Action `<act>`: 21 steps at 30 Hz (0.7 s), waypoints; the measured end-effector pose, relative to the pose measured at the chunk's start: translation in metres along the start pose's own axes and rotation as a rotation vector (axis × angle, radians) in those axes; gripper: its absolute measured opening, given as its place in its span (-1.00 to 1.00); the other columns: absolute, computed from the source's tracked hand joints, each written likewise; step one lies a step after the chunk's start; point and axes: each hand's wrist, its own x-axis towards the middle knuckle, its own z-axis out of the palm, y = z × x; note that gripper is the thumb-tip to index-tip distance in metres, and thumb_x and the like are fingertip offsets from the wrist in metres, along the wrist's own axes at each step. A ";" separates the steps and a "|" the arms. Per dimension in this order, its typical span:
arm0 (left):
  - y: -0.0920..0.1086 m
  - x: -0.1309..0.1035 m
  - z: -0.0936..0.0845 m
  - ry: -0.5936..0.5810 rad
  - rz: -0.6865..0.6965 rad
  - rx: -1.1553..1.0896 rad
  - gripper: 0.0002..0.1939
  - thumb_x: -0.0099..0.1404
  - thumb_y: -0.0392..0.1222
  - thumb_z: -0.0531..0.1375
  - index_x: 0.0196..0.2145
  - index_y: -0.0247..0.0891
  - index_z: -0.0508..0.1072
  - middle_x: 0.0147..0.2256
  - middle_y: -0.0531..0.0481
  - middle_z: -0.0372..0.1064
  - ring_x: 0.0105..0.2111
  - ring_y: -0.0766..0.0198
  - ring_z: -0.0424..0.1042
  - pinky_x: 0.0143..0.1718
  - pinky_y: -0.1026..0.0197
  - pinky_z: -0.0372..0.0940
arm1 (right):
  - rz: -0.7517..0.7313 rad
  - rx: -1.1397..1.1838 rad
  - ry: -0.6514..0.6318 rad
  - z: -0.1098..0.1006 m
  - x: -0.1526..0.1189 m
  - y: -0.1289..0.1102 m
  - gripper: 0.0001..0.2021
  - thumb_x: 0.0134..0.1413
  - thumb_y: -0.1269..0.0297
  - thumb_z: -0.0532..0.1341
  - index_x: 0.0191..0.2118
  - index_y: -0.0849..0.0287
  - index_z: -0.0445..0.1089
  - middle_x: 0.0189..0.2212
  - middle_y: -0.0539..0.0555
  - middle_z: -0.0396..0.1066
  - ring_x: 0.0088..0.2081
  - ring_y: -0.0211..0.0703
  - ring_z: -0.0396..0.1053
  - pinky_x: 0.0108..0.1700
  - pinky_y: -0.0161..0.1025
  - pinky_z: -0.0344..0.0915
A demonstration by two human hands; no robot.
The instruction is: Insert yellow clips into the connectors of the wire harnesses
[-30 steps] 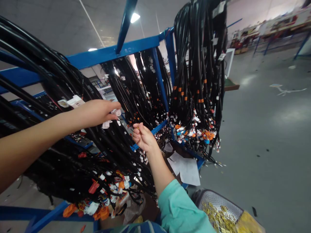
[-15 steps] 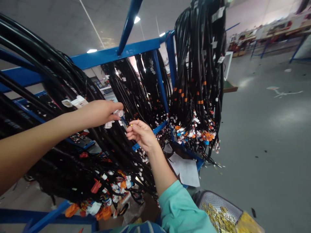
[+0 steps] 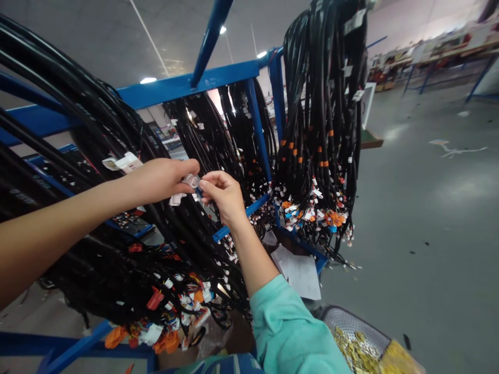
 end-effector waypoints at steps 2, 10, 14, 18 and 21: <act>0.000 0.000 0.000 -0.004 0.025 -0.006 -0.70 0.22 -0.15 0.15 -0.07 -0.20 0.34 -0.25 -0.07 0.46 -0.24 0.10 0.44 -0.39 0.25 0.15 | 0.026 0.018 -0.008 0.000 0.001 0.000 -0.77 -0.29 0.29 0.38 -0.44 0.20 0.36 -0.63 -0.14 0.35 -0.58 -0.42 0.30 -0.53 -0.44 0.37; 0.000 0.000 0.002 0.011 0.037 0.016 -0.80 0.21 -0.20 0.15 -0.21 -0.28 0.44 -0.26 -0.10 0.44 -0.22 0.11 0.42 -0.33 0.24 0.16 | 0.036 -0.001 0.028 0.000 -0.002 0.003 -0.80 -0.27 0.30 0.35 -0.43 0.21 0.39 -0.56 -0.05 0.44 -0.53 -0.36 0.36 -0.51 -0.41 0.33; -0.001 -0.001 0.003 0.048 0.043 -0.005 -0.83 0.21 -0.20 0.15 -0.24 -0.27 0.43 -0.29 -0.08 0.44 -0.24 0.12 0.42 -0.34 0.24 0.16 | -0.059 -0.065 0.085 0.004 -0.003 0.007 -0.85 -0.24 0.30 0.32 -0.44 0.19 0.41 -0.56 -0.10 0.38 -0.55 -0.43 0.23 -0.55 -0.46 0.18; -0.002 -0.001 0.004 0.064 0.047 -0.014 -0.85 0.20 -0.20 0.14 -0.26 -0.26 0.42 -0.29 -0.07 0.43 -0.25 0.13 0.42 -0.34 0.24 0.16 | -0.083 -0.020 0.118 0.012 -0.004 0.014 -0.85 -0.25 0.26 0.32 -0.46 0.16 0.41 -0.57 -0.12 0.33 -0.58 -0.44 0.13 -0.57 -0.45 0.07; -0.001 -0.001 0.005 0.074 0.042 -0.013 -0.86 0.20 -0.19 0.13 -0.29 -0.27 0.42 -0.29 -0.08 0.43 -0.26 0.14 0.42 -0.35 0.24 0.17 | -0.061 0.057 0.134 0.018 -0.004 0.019 -0.82 -0.28 0.23 0.33 -0.47 0.16 0.39 -0.60 -0.12 0.29 -0.58 -0.43 0.09 -0.58 -0.44 0.01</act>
